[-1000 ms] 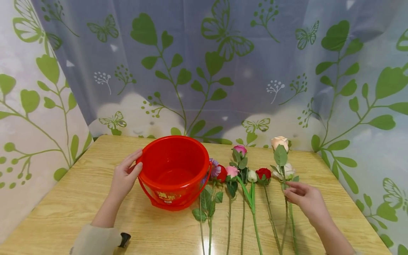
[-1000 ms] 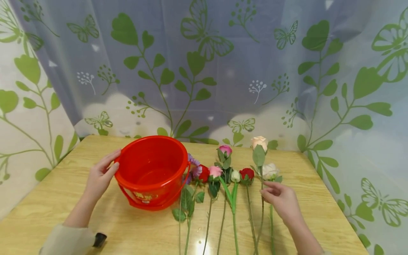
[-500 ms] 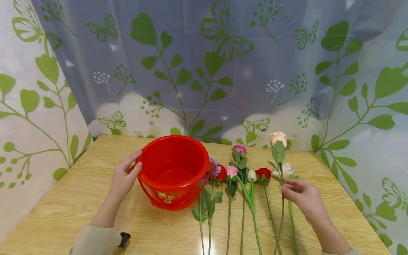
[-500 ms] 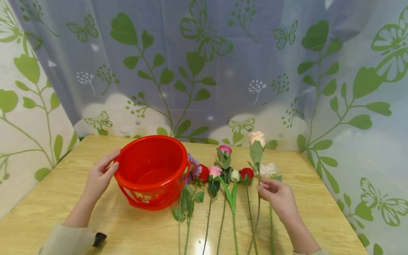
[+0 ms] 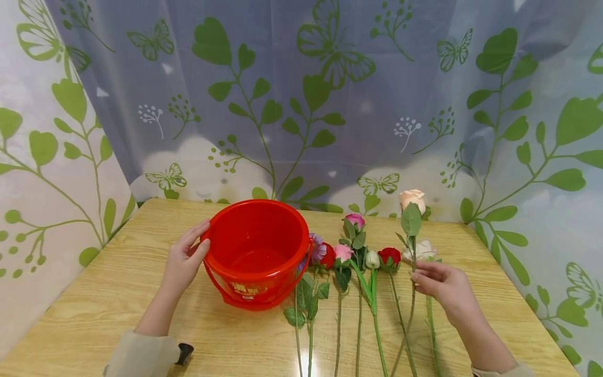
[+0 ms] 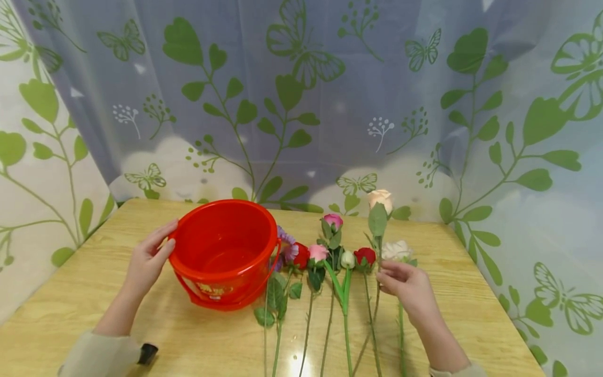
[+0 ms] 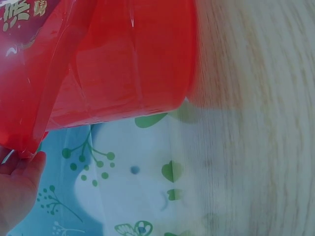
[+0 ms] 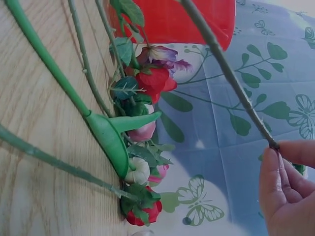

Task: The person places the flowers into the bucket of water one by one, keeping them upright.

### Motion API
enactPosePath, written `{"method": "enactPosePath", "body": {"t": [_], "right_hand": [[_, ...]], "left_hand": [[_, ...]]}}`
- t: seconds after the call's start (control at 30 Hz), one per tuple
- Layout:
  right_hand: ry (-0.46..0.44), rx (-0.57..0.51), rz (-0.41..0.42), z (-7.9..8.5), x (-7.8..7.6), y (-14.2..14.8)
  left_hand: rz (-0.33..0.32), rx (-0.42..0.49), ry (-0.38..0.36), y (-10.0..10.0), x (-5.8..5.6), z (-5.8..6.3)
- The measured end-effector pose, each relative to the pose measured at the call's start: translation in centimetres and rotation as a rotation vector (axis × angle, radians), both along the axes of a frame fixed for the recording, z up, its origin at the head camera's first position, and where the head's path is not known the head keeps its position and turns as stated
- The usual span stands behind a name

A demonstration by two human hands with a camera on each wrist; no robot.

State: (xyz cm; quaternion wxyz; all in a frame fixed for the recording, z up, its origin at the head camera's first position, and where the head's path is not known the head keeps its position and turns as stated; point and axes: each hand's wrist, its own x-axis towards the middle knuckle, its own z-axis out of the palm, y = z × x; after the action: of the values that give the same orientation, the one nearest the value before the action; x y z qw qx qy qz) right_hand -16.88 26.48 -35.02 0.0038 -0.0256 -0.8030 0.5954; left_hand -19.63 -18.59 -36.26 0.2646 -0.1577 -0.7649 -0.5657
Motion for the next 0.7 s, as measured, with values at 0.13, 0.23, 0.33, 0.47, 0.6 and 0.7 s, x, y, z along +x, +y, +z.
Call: {"method": "enactPosePath", "body": {"t": [0.13,0.23,0.33,0.47,0.6,0.7], "right_hand": [[0.002,-0.023,0.014,0.1,-0.1,-0.1],[0.005,-0.035,0.022,0.1,-0.2,-0.2],[0.010,-0.061,0.032,0.2,-0.2,-0.3],[0.037,-0.097,0.053,0.3,-0.3,-0.6],[0.064,-0.141,0.070,0.4,-0.3,-1.0],[0.071,-0.176,0.076,0.6,-0.4,-1.3]], "left_hand": [[0.000,0.000,-0.002,0.0,0.0,0.0],[-0.002,0.004,-0.001,0.0,-0.1,0.0],[-0.005,0.007,0.002,0.0,-0.1,-0.1],[-0.003,0.001,0.004,-0.1,-0.1,-0.1],[0.000,-0.001,0.008,-0.1,0.0,-0.1],[0.002,0.001,0.011,0.0,0.0,-0.1]]}}
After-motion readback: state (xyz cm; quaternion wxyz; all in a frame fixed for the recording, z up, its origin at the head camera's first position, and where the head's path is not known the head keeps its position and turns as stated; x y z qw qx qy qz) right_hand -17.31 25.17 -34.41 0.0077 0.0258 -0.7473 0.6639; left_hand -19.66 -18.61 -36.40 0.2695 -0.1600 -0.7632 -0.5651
